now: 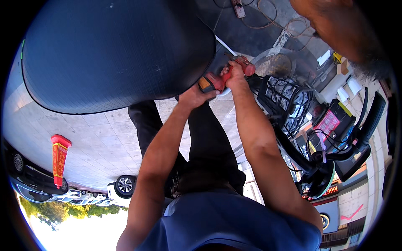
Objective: The person removes screws from the floorboard of an electric scooter using a power drill, lifts off the plastic panel, and then uses a digital multimeter to test the battery terminals.
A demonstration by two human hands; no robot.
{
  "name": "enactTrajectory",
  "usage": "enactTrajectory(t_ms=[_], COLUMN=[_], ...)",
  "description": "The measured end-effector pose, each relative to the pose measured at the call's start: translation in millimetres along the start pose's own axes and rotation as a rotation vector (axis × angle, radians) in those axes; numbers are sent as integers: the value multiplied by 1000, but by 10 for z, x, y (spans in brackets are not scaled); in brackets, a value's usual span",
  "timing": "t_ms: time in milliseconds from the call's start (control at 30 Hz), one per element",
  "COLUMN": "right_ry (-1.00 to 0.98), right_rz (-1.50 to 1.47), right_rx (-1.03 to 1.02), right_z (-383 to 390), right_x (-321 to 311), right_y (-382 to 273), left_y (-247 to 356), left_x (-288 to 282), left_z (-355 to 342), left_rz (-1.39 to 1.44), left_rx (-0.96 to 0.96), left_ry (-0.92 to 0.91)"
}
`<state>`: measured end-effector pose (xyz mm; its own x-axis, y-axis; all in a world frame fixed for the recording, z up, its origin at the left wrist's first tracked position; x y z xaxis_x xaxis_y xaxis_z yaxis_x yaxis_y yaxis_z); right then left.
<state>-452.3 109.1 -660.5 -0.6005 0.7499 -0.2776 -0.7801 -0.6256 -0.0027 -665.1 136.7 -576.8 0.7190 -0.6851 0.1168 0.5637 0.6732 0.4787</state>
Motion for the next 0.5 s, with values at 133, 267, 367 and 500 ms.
enactTrajectory(t_ms=[133, 267, 367, 500], right_ry=[68, 228, 200, 93], right_rz=[227, 577, 640, 565], right_rx=[2, -86, -54, 4], right_z=[40, 158, 150, 143], right_x=[-57, -46, -130, -143], right_y=[-113, -184, -305, -287], left_y=[122, 273, 425, 394], left_x=[159, 444, 626, 686], left_z=[-3, -101, -81, -33], left_rz=[-277, -437, -447, -451], left_rx=[-96, -62, -52, -79], left_ry=[-141, -329, -308, -154])
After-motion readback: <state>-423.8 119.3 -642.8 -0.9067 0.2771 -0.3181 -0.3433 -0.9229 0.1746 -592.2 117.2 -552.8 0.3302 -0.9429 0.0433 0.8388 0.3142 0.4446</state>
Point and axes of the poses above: each hand's wrist, its own z-axis away from the middle knuckle, its own x-axis out of the palm, y = z × x, the point moved 5 cm from there along -z, towards the middle knuckle, and after that the axes turned 3 degrees about -y, right-handed, at the moved point
